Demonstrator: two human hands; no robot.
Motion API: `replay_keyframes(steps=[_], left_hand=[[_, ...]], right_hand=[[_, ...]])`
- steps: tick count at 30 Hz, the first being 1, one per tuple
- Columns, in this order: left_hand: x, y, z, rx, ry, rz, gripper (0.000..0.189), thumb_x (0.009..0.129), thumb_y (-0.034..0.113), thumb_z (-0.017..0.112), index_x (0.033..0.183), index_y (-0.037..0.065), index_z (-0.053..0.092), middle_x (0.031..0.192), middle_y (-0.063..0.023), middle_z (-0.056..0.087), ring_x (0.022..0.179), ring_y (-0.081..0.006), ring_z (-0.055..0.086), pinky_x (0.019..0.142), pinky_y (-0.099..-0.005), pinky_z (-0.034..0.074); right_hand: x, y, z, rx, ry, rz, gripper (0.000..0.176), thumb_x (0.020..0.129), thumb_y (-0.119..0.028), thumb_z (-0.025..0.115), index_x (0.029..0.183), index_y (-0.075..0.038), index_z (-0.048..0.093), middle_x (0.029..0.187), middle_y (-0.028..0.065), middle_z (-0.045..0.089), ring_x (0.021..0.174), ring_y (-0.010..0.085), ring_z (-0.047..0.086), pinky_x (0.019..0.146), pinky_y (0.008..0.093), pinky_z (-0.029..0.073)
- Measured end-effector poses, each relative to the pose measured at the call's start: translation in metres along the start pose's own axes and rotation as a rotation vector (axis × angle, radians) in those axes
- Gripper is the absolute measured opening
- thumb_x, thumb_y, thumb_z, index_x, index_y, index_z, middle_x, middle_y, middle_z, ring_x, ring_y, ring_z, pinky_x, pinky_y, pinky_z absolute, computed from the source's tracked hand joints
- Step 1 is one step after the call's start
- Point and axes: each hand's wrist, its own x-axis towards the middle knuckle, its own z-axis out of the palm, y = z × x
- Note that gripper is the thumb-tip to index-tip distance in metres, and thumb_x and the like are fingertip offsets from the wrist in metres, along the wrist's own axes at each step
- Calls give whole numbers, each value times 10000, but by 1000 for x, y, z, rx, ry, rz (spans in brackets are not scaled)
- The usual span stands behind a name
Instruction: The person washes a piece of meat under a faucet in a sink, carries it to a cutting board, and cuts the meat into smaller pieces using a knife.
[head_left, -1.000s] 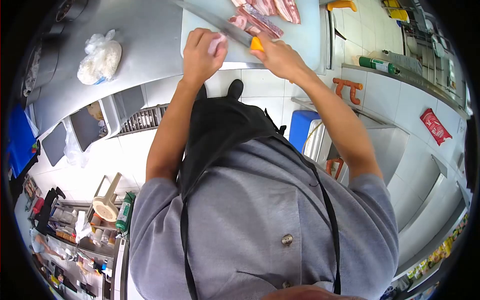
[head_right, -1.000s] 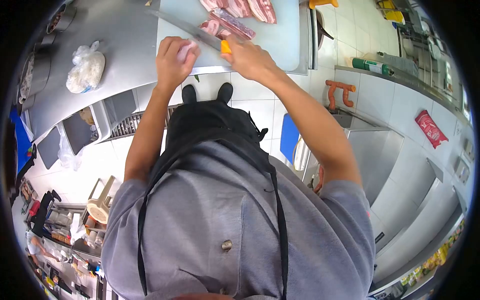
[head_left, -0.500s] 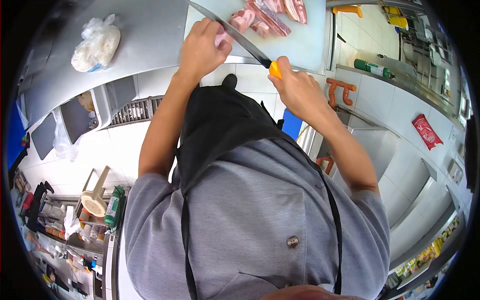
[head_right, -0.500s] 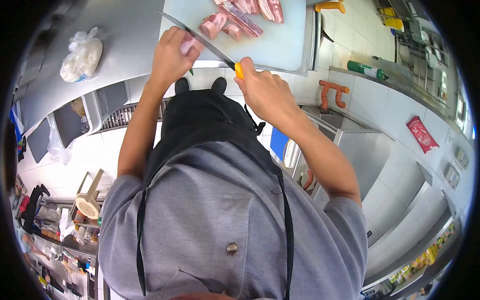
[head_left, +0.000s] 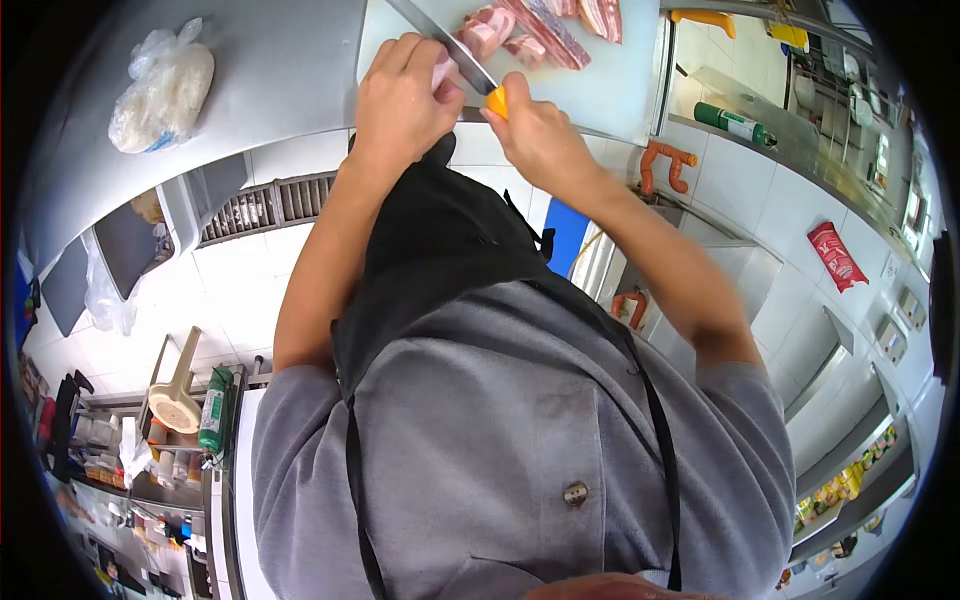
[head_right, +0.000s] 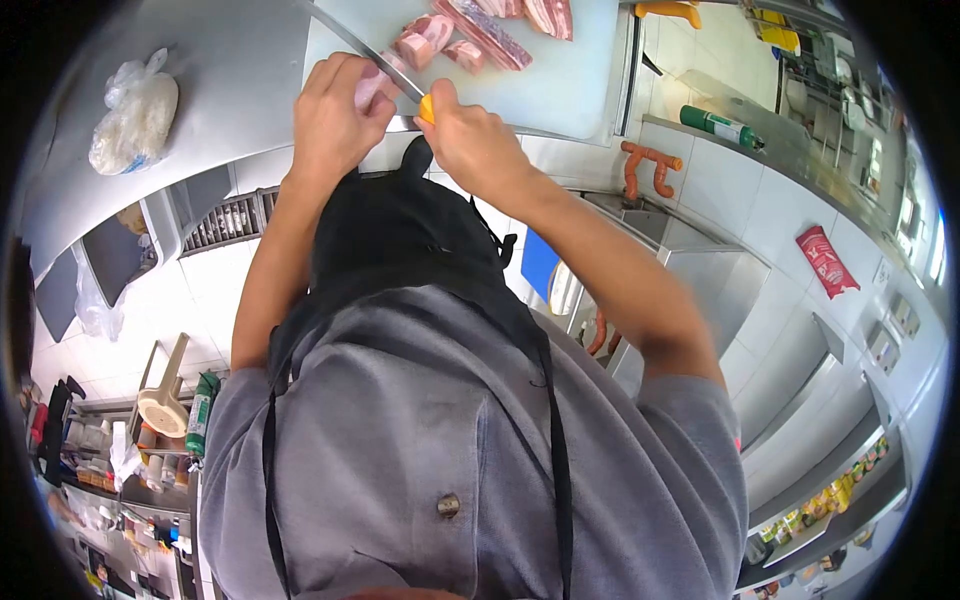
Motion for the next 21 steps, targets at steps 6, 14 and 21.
replay_keyframes(steps=[6, 14, 21], left_hand=[[-1, 3, -2, 5, -47, -43, 247, 672, 56, 706, 907, 26, 634, 917, -99, 633, 856, -320, 605, 746, -408, 513], [-3, 6, -3, -54, -28, -98, 245, 683, 38, 703, 921, 28, 642, 926, -99, 638, 864, -312, 607, 743, -404, 515], [-8, 6, 0, -47, 15, -88, 259, 686, 36, 704, 938, 31, 646, 948, -92, 638, 868, -312, 609, 744, -404, 519]], right_hand=[[-24, 3, -24, -22, -10, -15, 310, 978, -252, 545, 1044, -3, 373, 748, 285, 634, 733, 500, 627, 633, 565, 495], [10, 12, 0, -32, -31, -74, 331, 966, -273, 564, 1044, -5, 388, 750, 263, 647, 698, 472, 643, 597, 553, 509], [3, 9, -7, -3, 18, -46, 331, 962, -266, 571, 1044, -1, 391, 754, 267, 645, 715, 485, 635, 617, 561, 505]])
